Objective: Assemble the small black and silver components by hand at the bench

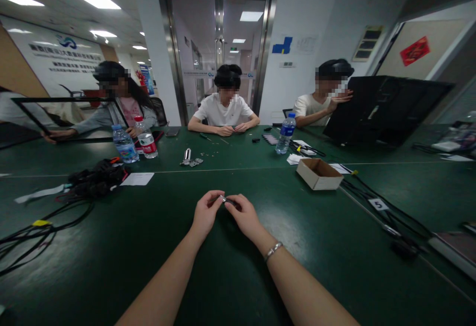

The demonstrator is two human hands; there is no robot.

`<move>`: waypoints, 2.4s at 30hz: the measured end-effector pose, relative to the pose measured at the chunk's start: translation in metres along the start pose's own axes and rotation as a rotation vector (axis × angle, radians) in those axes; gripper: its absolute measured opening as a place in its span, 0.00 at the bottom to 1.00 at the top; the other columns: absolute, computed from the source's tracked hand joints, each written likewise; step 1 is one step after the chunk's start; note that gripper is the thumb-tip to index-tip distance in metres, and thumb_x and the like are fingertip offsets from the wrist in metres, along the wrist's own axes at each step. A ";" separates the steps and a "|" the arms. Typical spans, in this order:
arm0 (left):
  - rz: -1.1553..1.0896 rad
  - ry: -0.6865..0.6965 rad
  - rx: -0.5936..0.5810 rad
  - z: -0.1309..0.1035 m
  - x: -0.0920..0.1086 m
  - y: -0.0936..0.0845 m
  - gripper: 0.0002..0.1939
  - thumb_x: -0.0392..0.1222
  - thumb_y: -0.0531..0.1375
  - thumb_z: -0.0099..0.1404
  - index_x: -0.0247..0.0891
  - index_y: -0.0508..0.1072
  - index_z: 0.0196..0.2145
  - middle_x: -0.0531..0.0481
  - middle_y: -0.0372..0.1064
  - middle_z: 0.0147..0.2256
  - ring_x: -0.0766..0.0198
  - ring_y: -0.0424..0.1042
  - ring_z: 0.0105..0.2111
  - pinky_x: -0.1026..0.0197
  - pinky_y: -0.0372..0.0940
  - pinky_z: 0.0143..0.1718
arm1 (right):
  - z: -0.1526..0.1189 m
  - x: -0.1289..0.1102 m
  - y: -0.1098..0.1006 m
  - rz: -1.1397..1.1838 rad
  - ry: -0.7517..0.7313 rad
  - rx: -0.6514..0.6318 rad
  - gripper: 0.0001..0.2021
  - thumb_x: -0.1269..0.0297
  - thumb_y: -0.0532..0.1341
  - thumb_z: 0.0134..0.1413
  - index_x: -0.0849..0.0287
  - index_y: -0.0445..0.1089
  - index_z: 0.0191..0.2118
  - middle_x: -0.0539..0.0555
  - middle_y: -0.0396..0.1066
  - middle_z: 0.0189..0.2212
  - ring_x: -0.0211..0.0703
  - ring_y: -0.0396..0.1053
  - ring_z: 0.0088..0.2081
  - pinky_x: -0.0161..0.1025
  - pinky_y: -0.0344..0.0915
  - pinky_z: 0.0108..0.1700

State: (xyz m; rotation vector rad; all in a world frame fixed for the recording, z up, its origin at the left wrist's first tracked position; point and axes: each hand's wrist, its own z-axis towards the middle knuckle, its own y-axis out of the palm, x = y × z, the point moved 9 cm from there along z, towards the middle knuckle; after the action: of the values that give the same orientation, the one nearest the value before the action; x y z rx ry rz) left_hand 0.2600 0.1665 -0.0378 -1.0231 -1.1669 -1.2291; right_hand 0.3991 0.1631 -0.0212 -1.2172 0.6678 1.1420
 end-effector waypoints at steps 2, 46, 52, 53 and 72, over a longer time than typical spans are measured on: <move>0.014 -0.002 0.010 0.000 0.000 -0.001 0.12 0.44 0.62 0.54 0.37 0.74 0.37 0.46 0.73 0.37 0.58 0.71 0.39 0.55 0.65 0.44 | 0.000 0.000 0.000 -0.002 0.001 -0.005 0.08 0.67 0.60 0.52 0.59 0.74 0.37 0.50 0.63 0.30 0.37 0.63 0.31 0.35 0.61 0.35; -0.044 -0.074 0.071 0.000 -0.008 -0.005 0.24 0.48 0.64 0.52 0.36 0.69 0.45 0.48 0.69 0.34 0.60 0.71 0.38 0.56 0.65 0.43 | 0.001 0.006 0.006 0.007 -0.027 -0.011 0.10 0.63 0.57 0.56 0.59 0.73 0.39 0.54 0.72 0.35 0.40 0.68 0.36 0.38 0.64 0.42; -0.049 -0.068 0.049 -0.002 -0.003 -0.002 0.22 0.46 0.64 0.53 0.36 0.69 0.45 0.47 0.70 0.36 0.59 0.71 0.40 0.57 0.64 0.43 | 0.002 0.008 0.007 0.004 -0.034 -0.011 0.10 0.63 0.57 0.56 0.60 0.73 0.39 0.54 0.71 0.35 0.40 0.68 0.37 0.38 0.64 0.42; -0.054 -0.067 0.048 -0.003 -0.003 -0.002 0.22 0.46 0.64 0.53 0.36 0.68 0.45 0.47 0.70 0.36 0.59 0.70 0.41 0.57 0.64 0.44 | 0.002 0.008 0.007 0.005 -0.033 -0.012 0.10 0.63 0.57 0.56 0.60 0.73 0.39 0.54 0.71 0.35 0.40 0.68 0.37 0.38 0.64 0.42; -0.057 -0.120 0.074 -0.002 -0.011 -0.004 0.27 0.49 0.65 0.52 0.36 0.66 0.48 0.48 0.69 0.36 0.60 0.71 0.39 0.56 0.65 0.43 | 0.002 0.008 0.007 0.004 -0.030 -0.019 0.10 0.63 0.57 0.56 0.58 0.74 0.39 0.54 0.72 0.35 0.40 0.68 0.35 0.38 0.65 0.41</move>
State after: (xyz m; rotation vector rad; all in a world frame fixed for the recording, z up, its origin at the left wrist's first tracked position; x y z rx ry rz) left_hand 0.2562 0.1662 -0.0491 -1.0252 -1.3329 -1.1725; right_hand 0.3949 0.1667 -0.0300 -1.2133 0.6387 1.1705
